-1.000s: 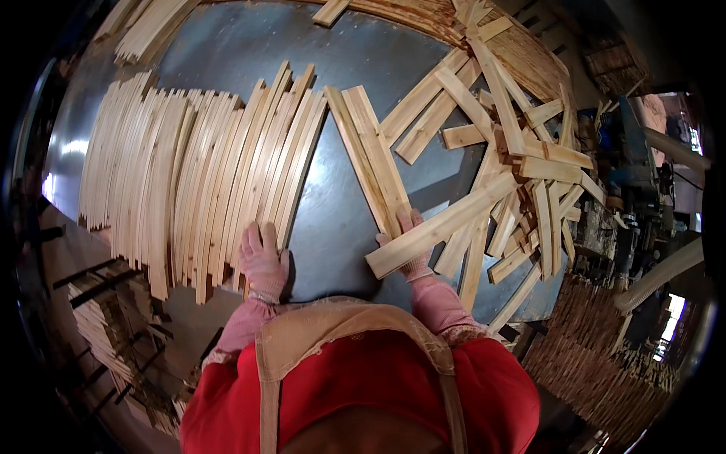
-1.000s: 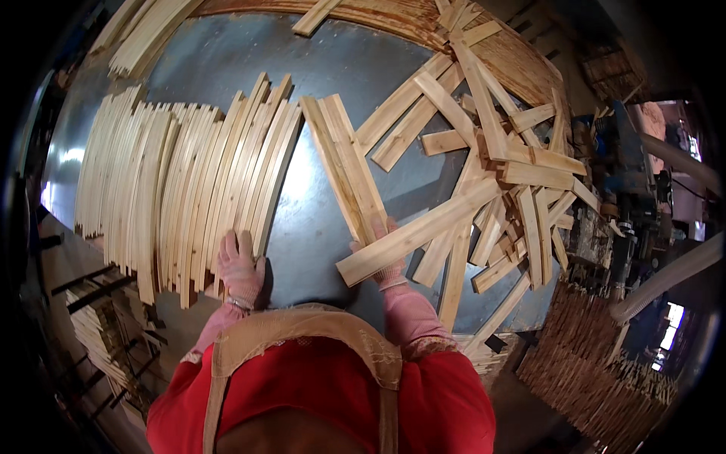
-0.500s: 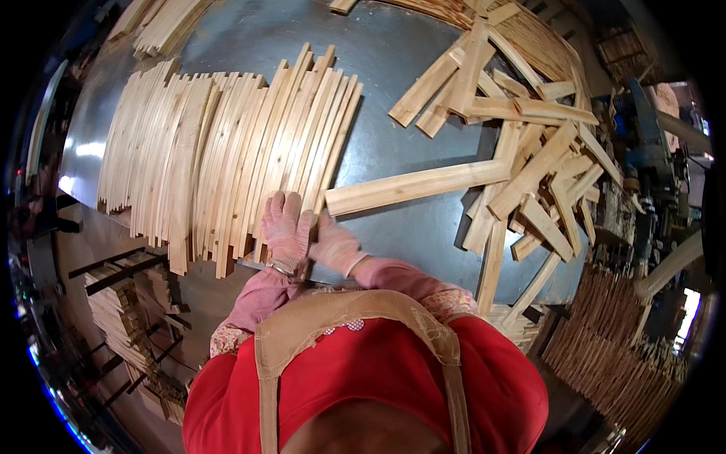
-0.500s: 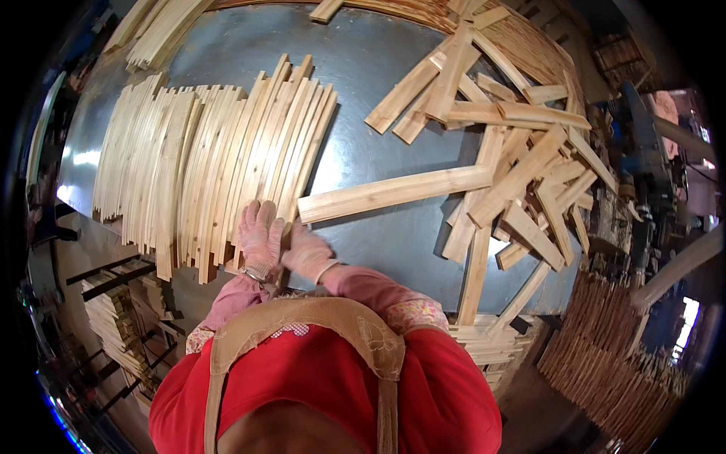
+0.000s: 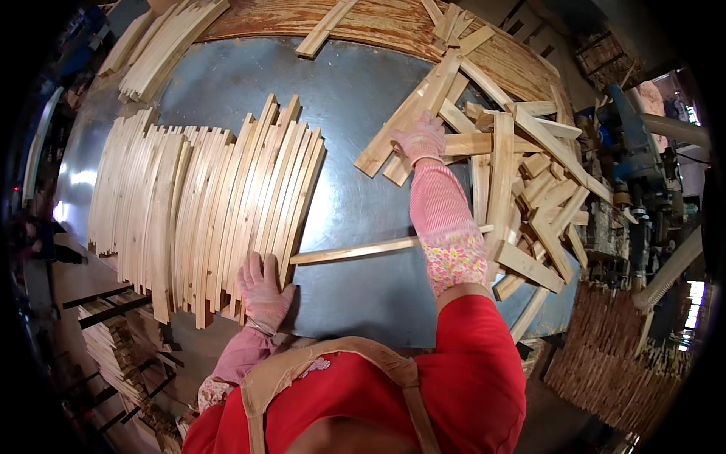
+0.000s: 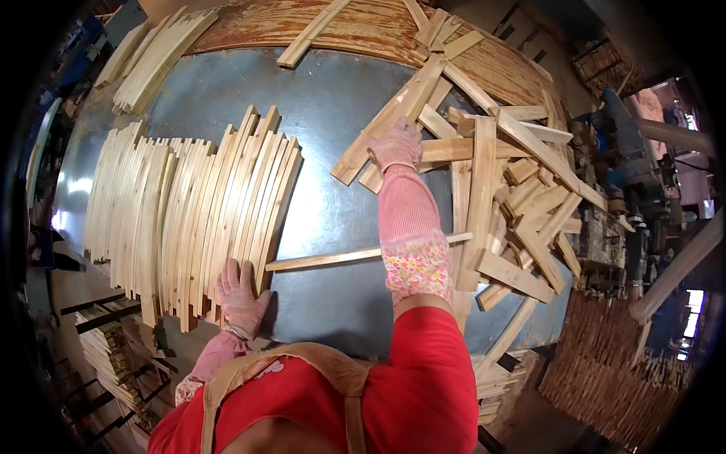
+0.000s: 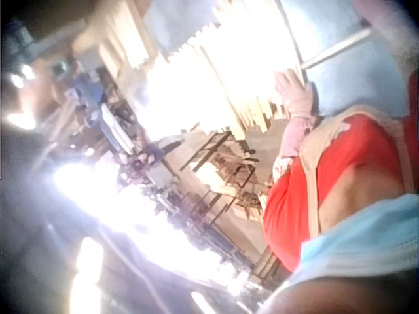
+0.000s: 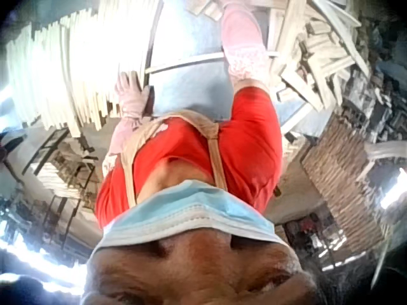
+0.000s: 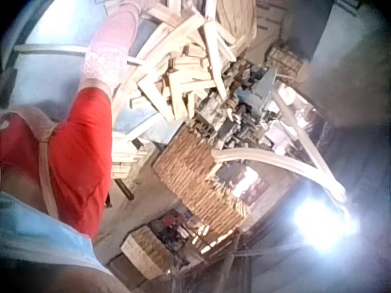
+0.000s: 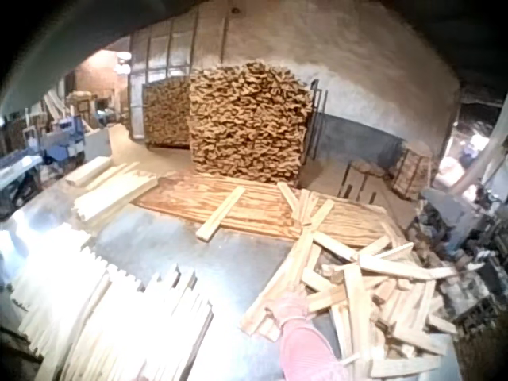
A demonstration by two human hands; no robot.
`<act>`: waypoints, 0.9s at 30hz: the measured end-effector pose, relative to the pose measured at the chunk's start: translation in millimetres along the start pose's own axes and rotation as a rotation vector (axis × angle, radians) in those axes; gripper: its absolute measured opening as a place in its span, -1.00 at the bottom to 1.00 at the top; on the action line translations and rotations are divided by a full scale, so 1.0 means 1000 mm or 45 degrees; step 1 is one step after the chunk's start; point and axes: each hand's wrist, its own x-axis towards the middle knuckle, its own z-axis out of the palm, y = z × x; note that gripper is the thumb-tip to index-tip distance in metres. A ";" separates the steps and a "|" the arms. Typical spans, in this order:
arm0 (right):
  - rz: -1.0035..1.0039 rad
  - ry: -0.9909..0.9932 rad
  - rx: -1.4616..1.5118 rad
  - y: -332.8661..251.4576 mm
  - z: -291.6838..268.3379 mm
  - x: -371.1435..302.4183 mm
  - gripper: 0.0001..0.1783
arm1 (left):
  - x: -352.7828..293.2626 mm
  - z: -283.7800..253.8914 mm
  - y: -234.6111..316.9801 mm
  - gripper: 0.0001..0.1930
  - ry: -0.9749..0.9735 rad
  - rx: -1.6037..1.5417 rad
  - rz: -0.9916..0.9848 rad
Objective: The person sorts wooden slats on a metal table, picking them up from a pile and arranging them into a neat stack. The person uses both hands to handle the slats, moving them from a disorganized pile to a more organized arrangement.
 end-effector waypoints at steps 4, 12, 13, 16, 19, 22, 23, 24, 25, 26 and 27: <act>0.135 -0.180 -0.040 -0.001 0.024 0.001 0.04 | 0.027 -0.026 0.071 -0.11 -0.012 -0.379 0.427; 0.189 -0.474 1.679 0.145 -0.057 0.023 -0.46 | 0.093 -0.003 0.129 -0.63 -0.616 -0.490 0.343; 0.237 -0.559 1.897 0.161 -0.085 0.013 -0.47 | 0.087 -0.017 0.124 -0.57 -0.682 -0.591 0.237; 0.169 -0.555 1.983 0.154 -0.148 -0.073 -0.35 | 0.064 -0.002 0.093 -0.46 -0.672 -0.828 -0.142; 0.054 -0.582 1.565 0.147 -0.105 -0.164 -0.21 | 0.057 0.059 0.069 -0.39 -0.501 -1.155 -0.269; -0.061 -0.995 1.112 0.077 -0.019 -0.279 -0.17 | 0.073 0.053 0.089 -0.29 -0.468 -1.307 -0.205; -0.148 -1.130 0.879 0.051 -0.019 -0.298 -0.23 | 0.074 0.049 0.098 -0.24 -0.415 -1.015 -0.137; -0.248 -1.245 0.641 0.027 -0.020 -0.318 -0.28 | 0.075 0.043 0.109 -0.20 -0.366 -0.721 -0.051; -0.374 -1.354 0.416 0.003 -0.021 -0.338 -0.32 | 0.076 0.034 0.119 -0.12 -0.378 -0.551 -0.117; -0.537 -1.222 0.480 0.016 0.001 -0.342 -0.32 | 0.086 0.013 0.129 -0.14 -0.591 -0.597 -0.267; -0.710 -1.085 0.538 0.023 0.013 -0.344 -0.32 | 0.087 0.028 0.122 -0.20 -0.528 -0.622 -0.267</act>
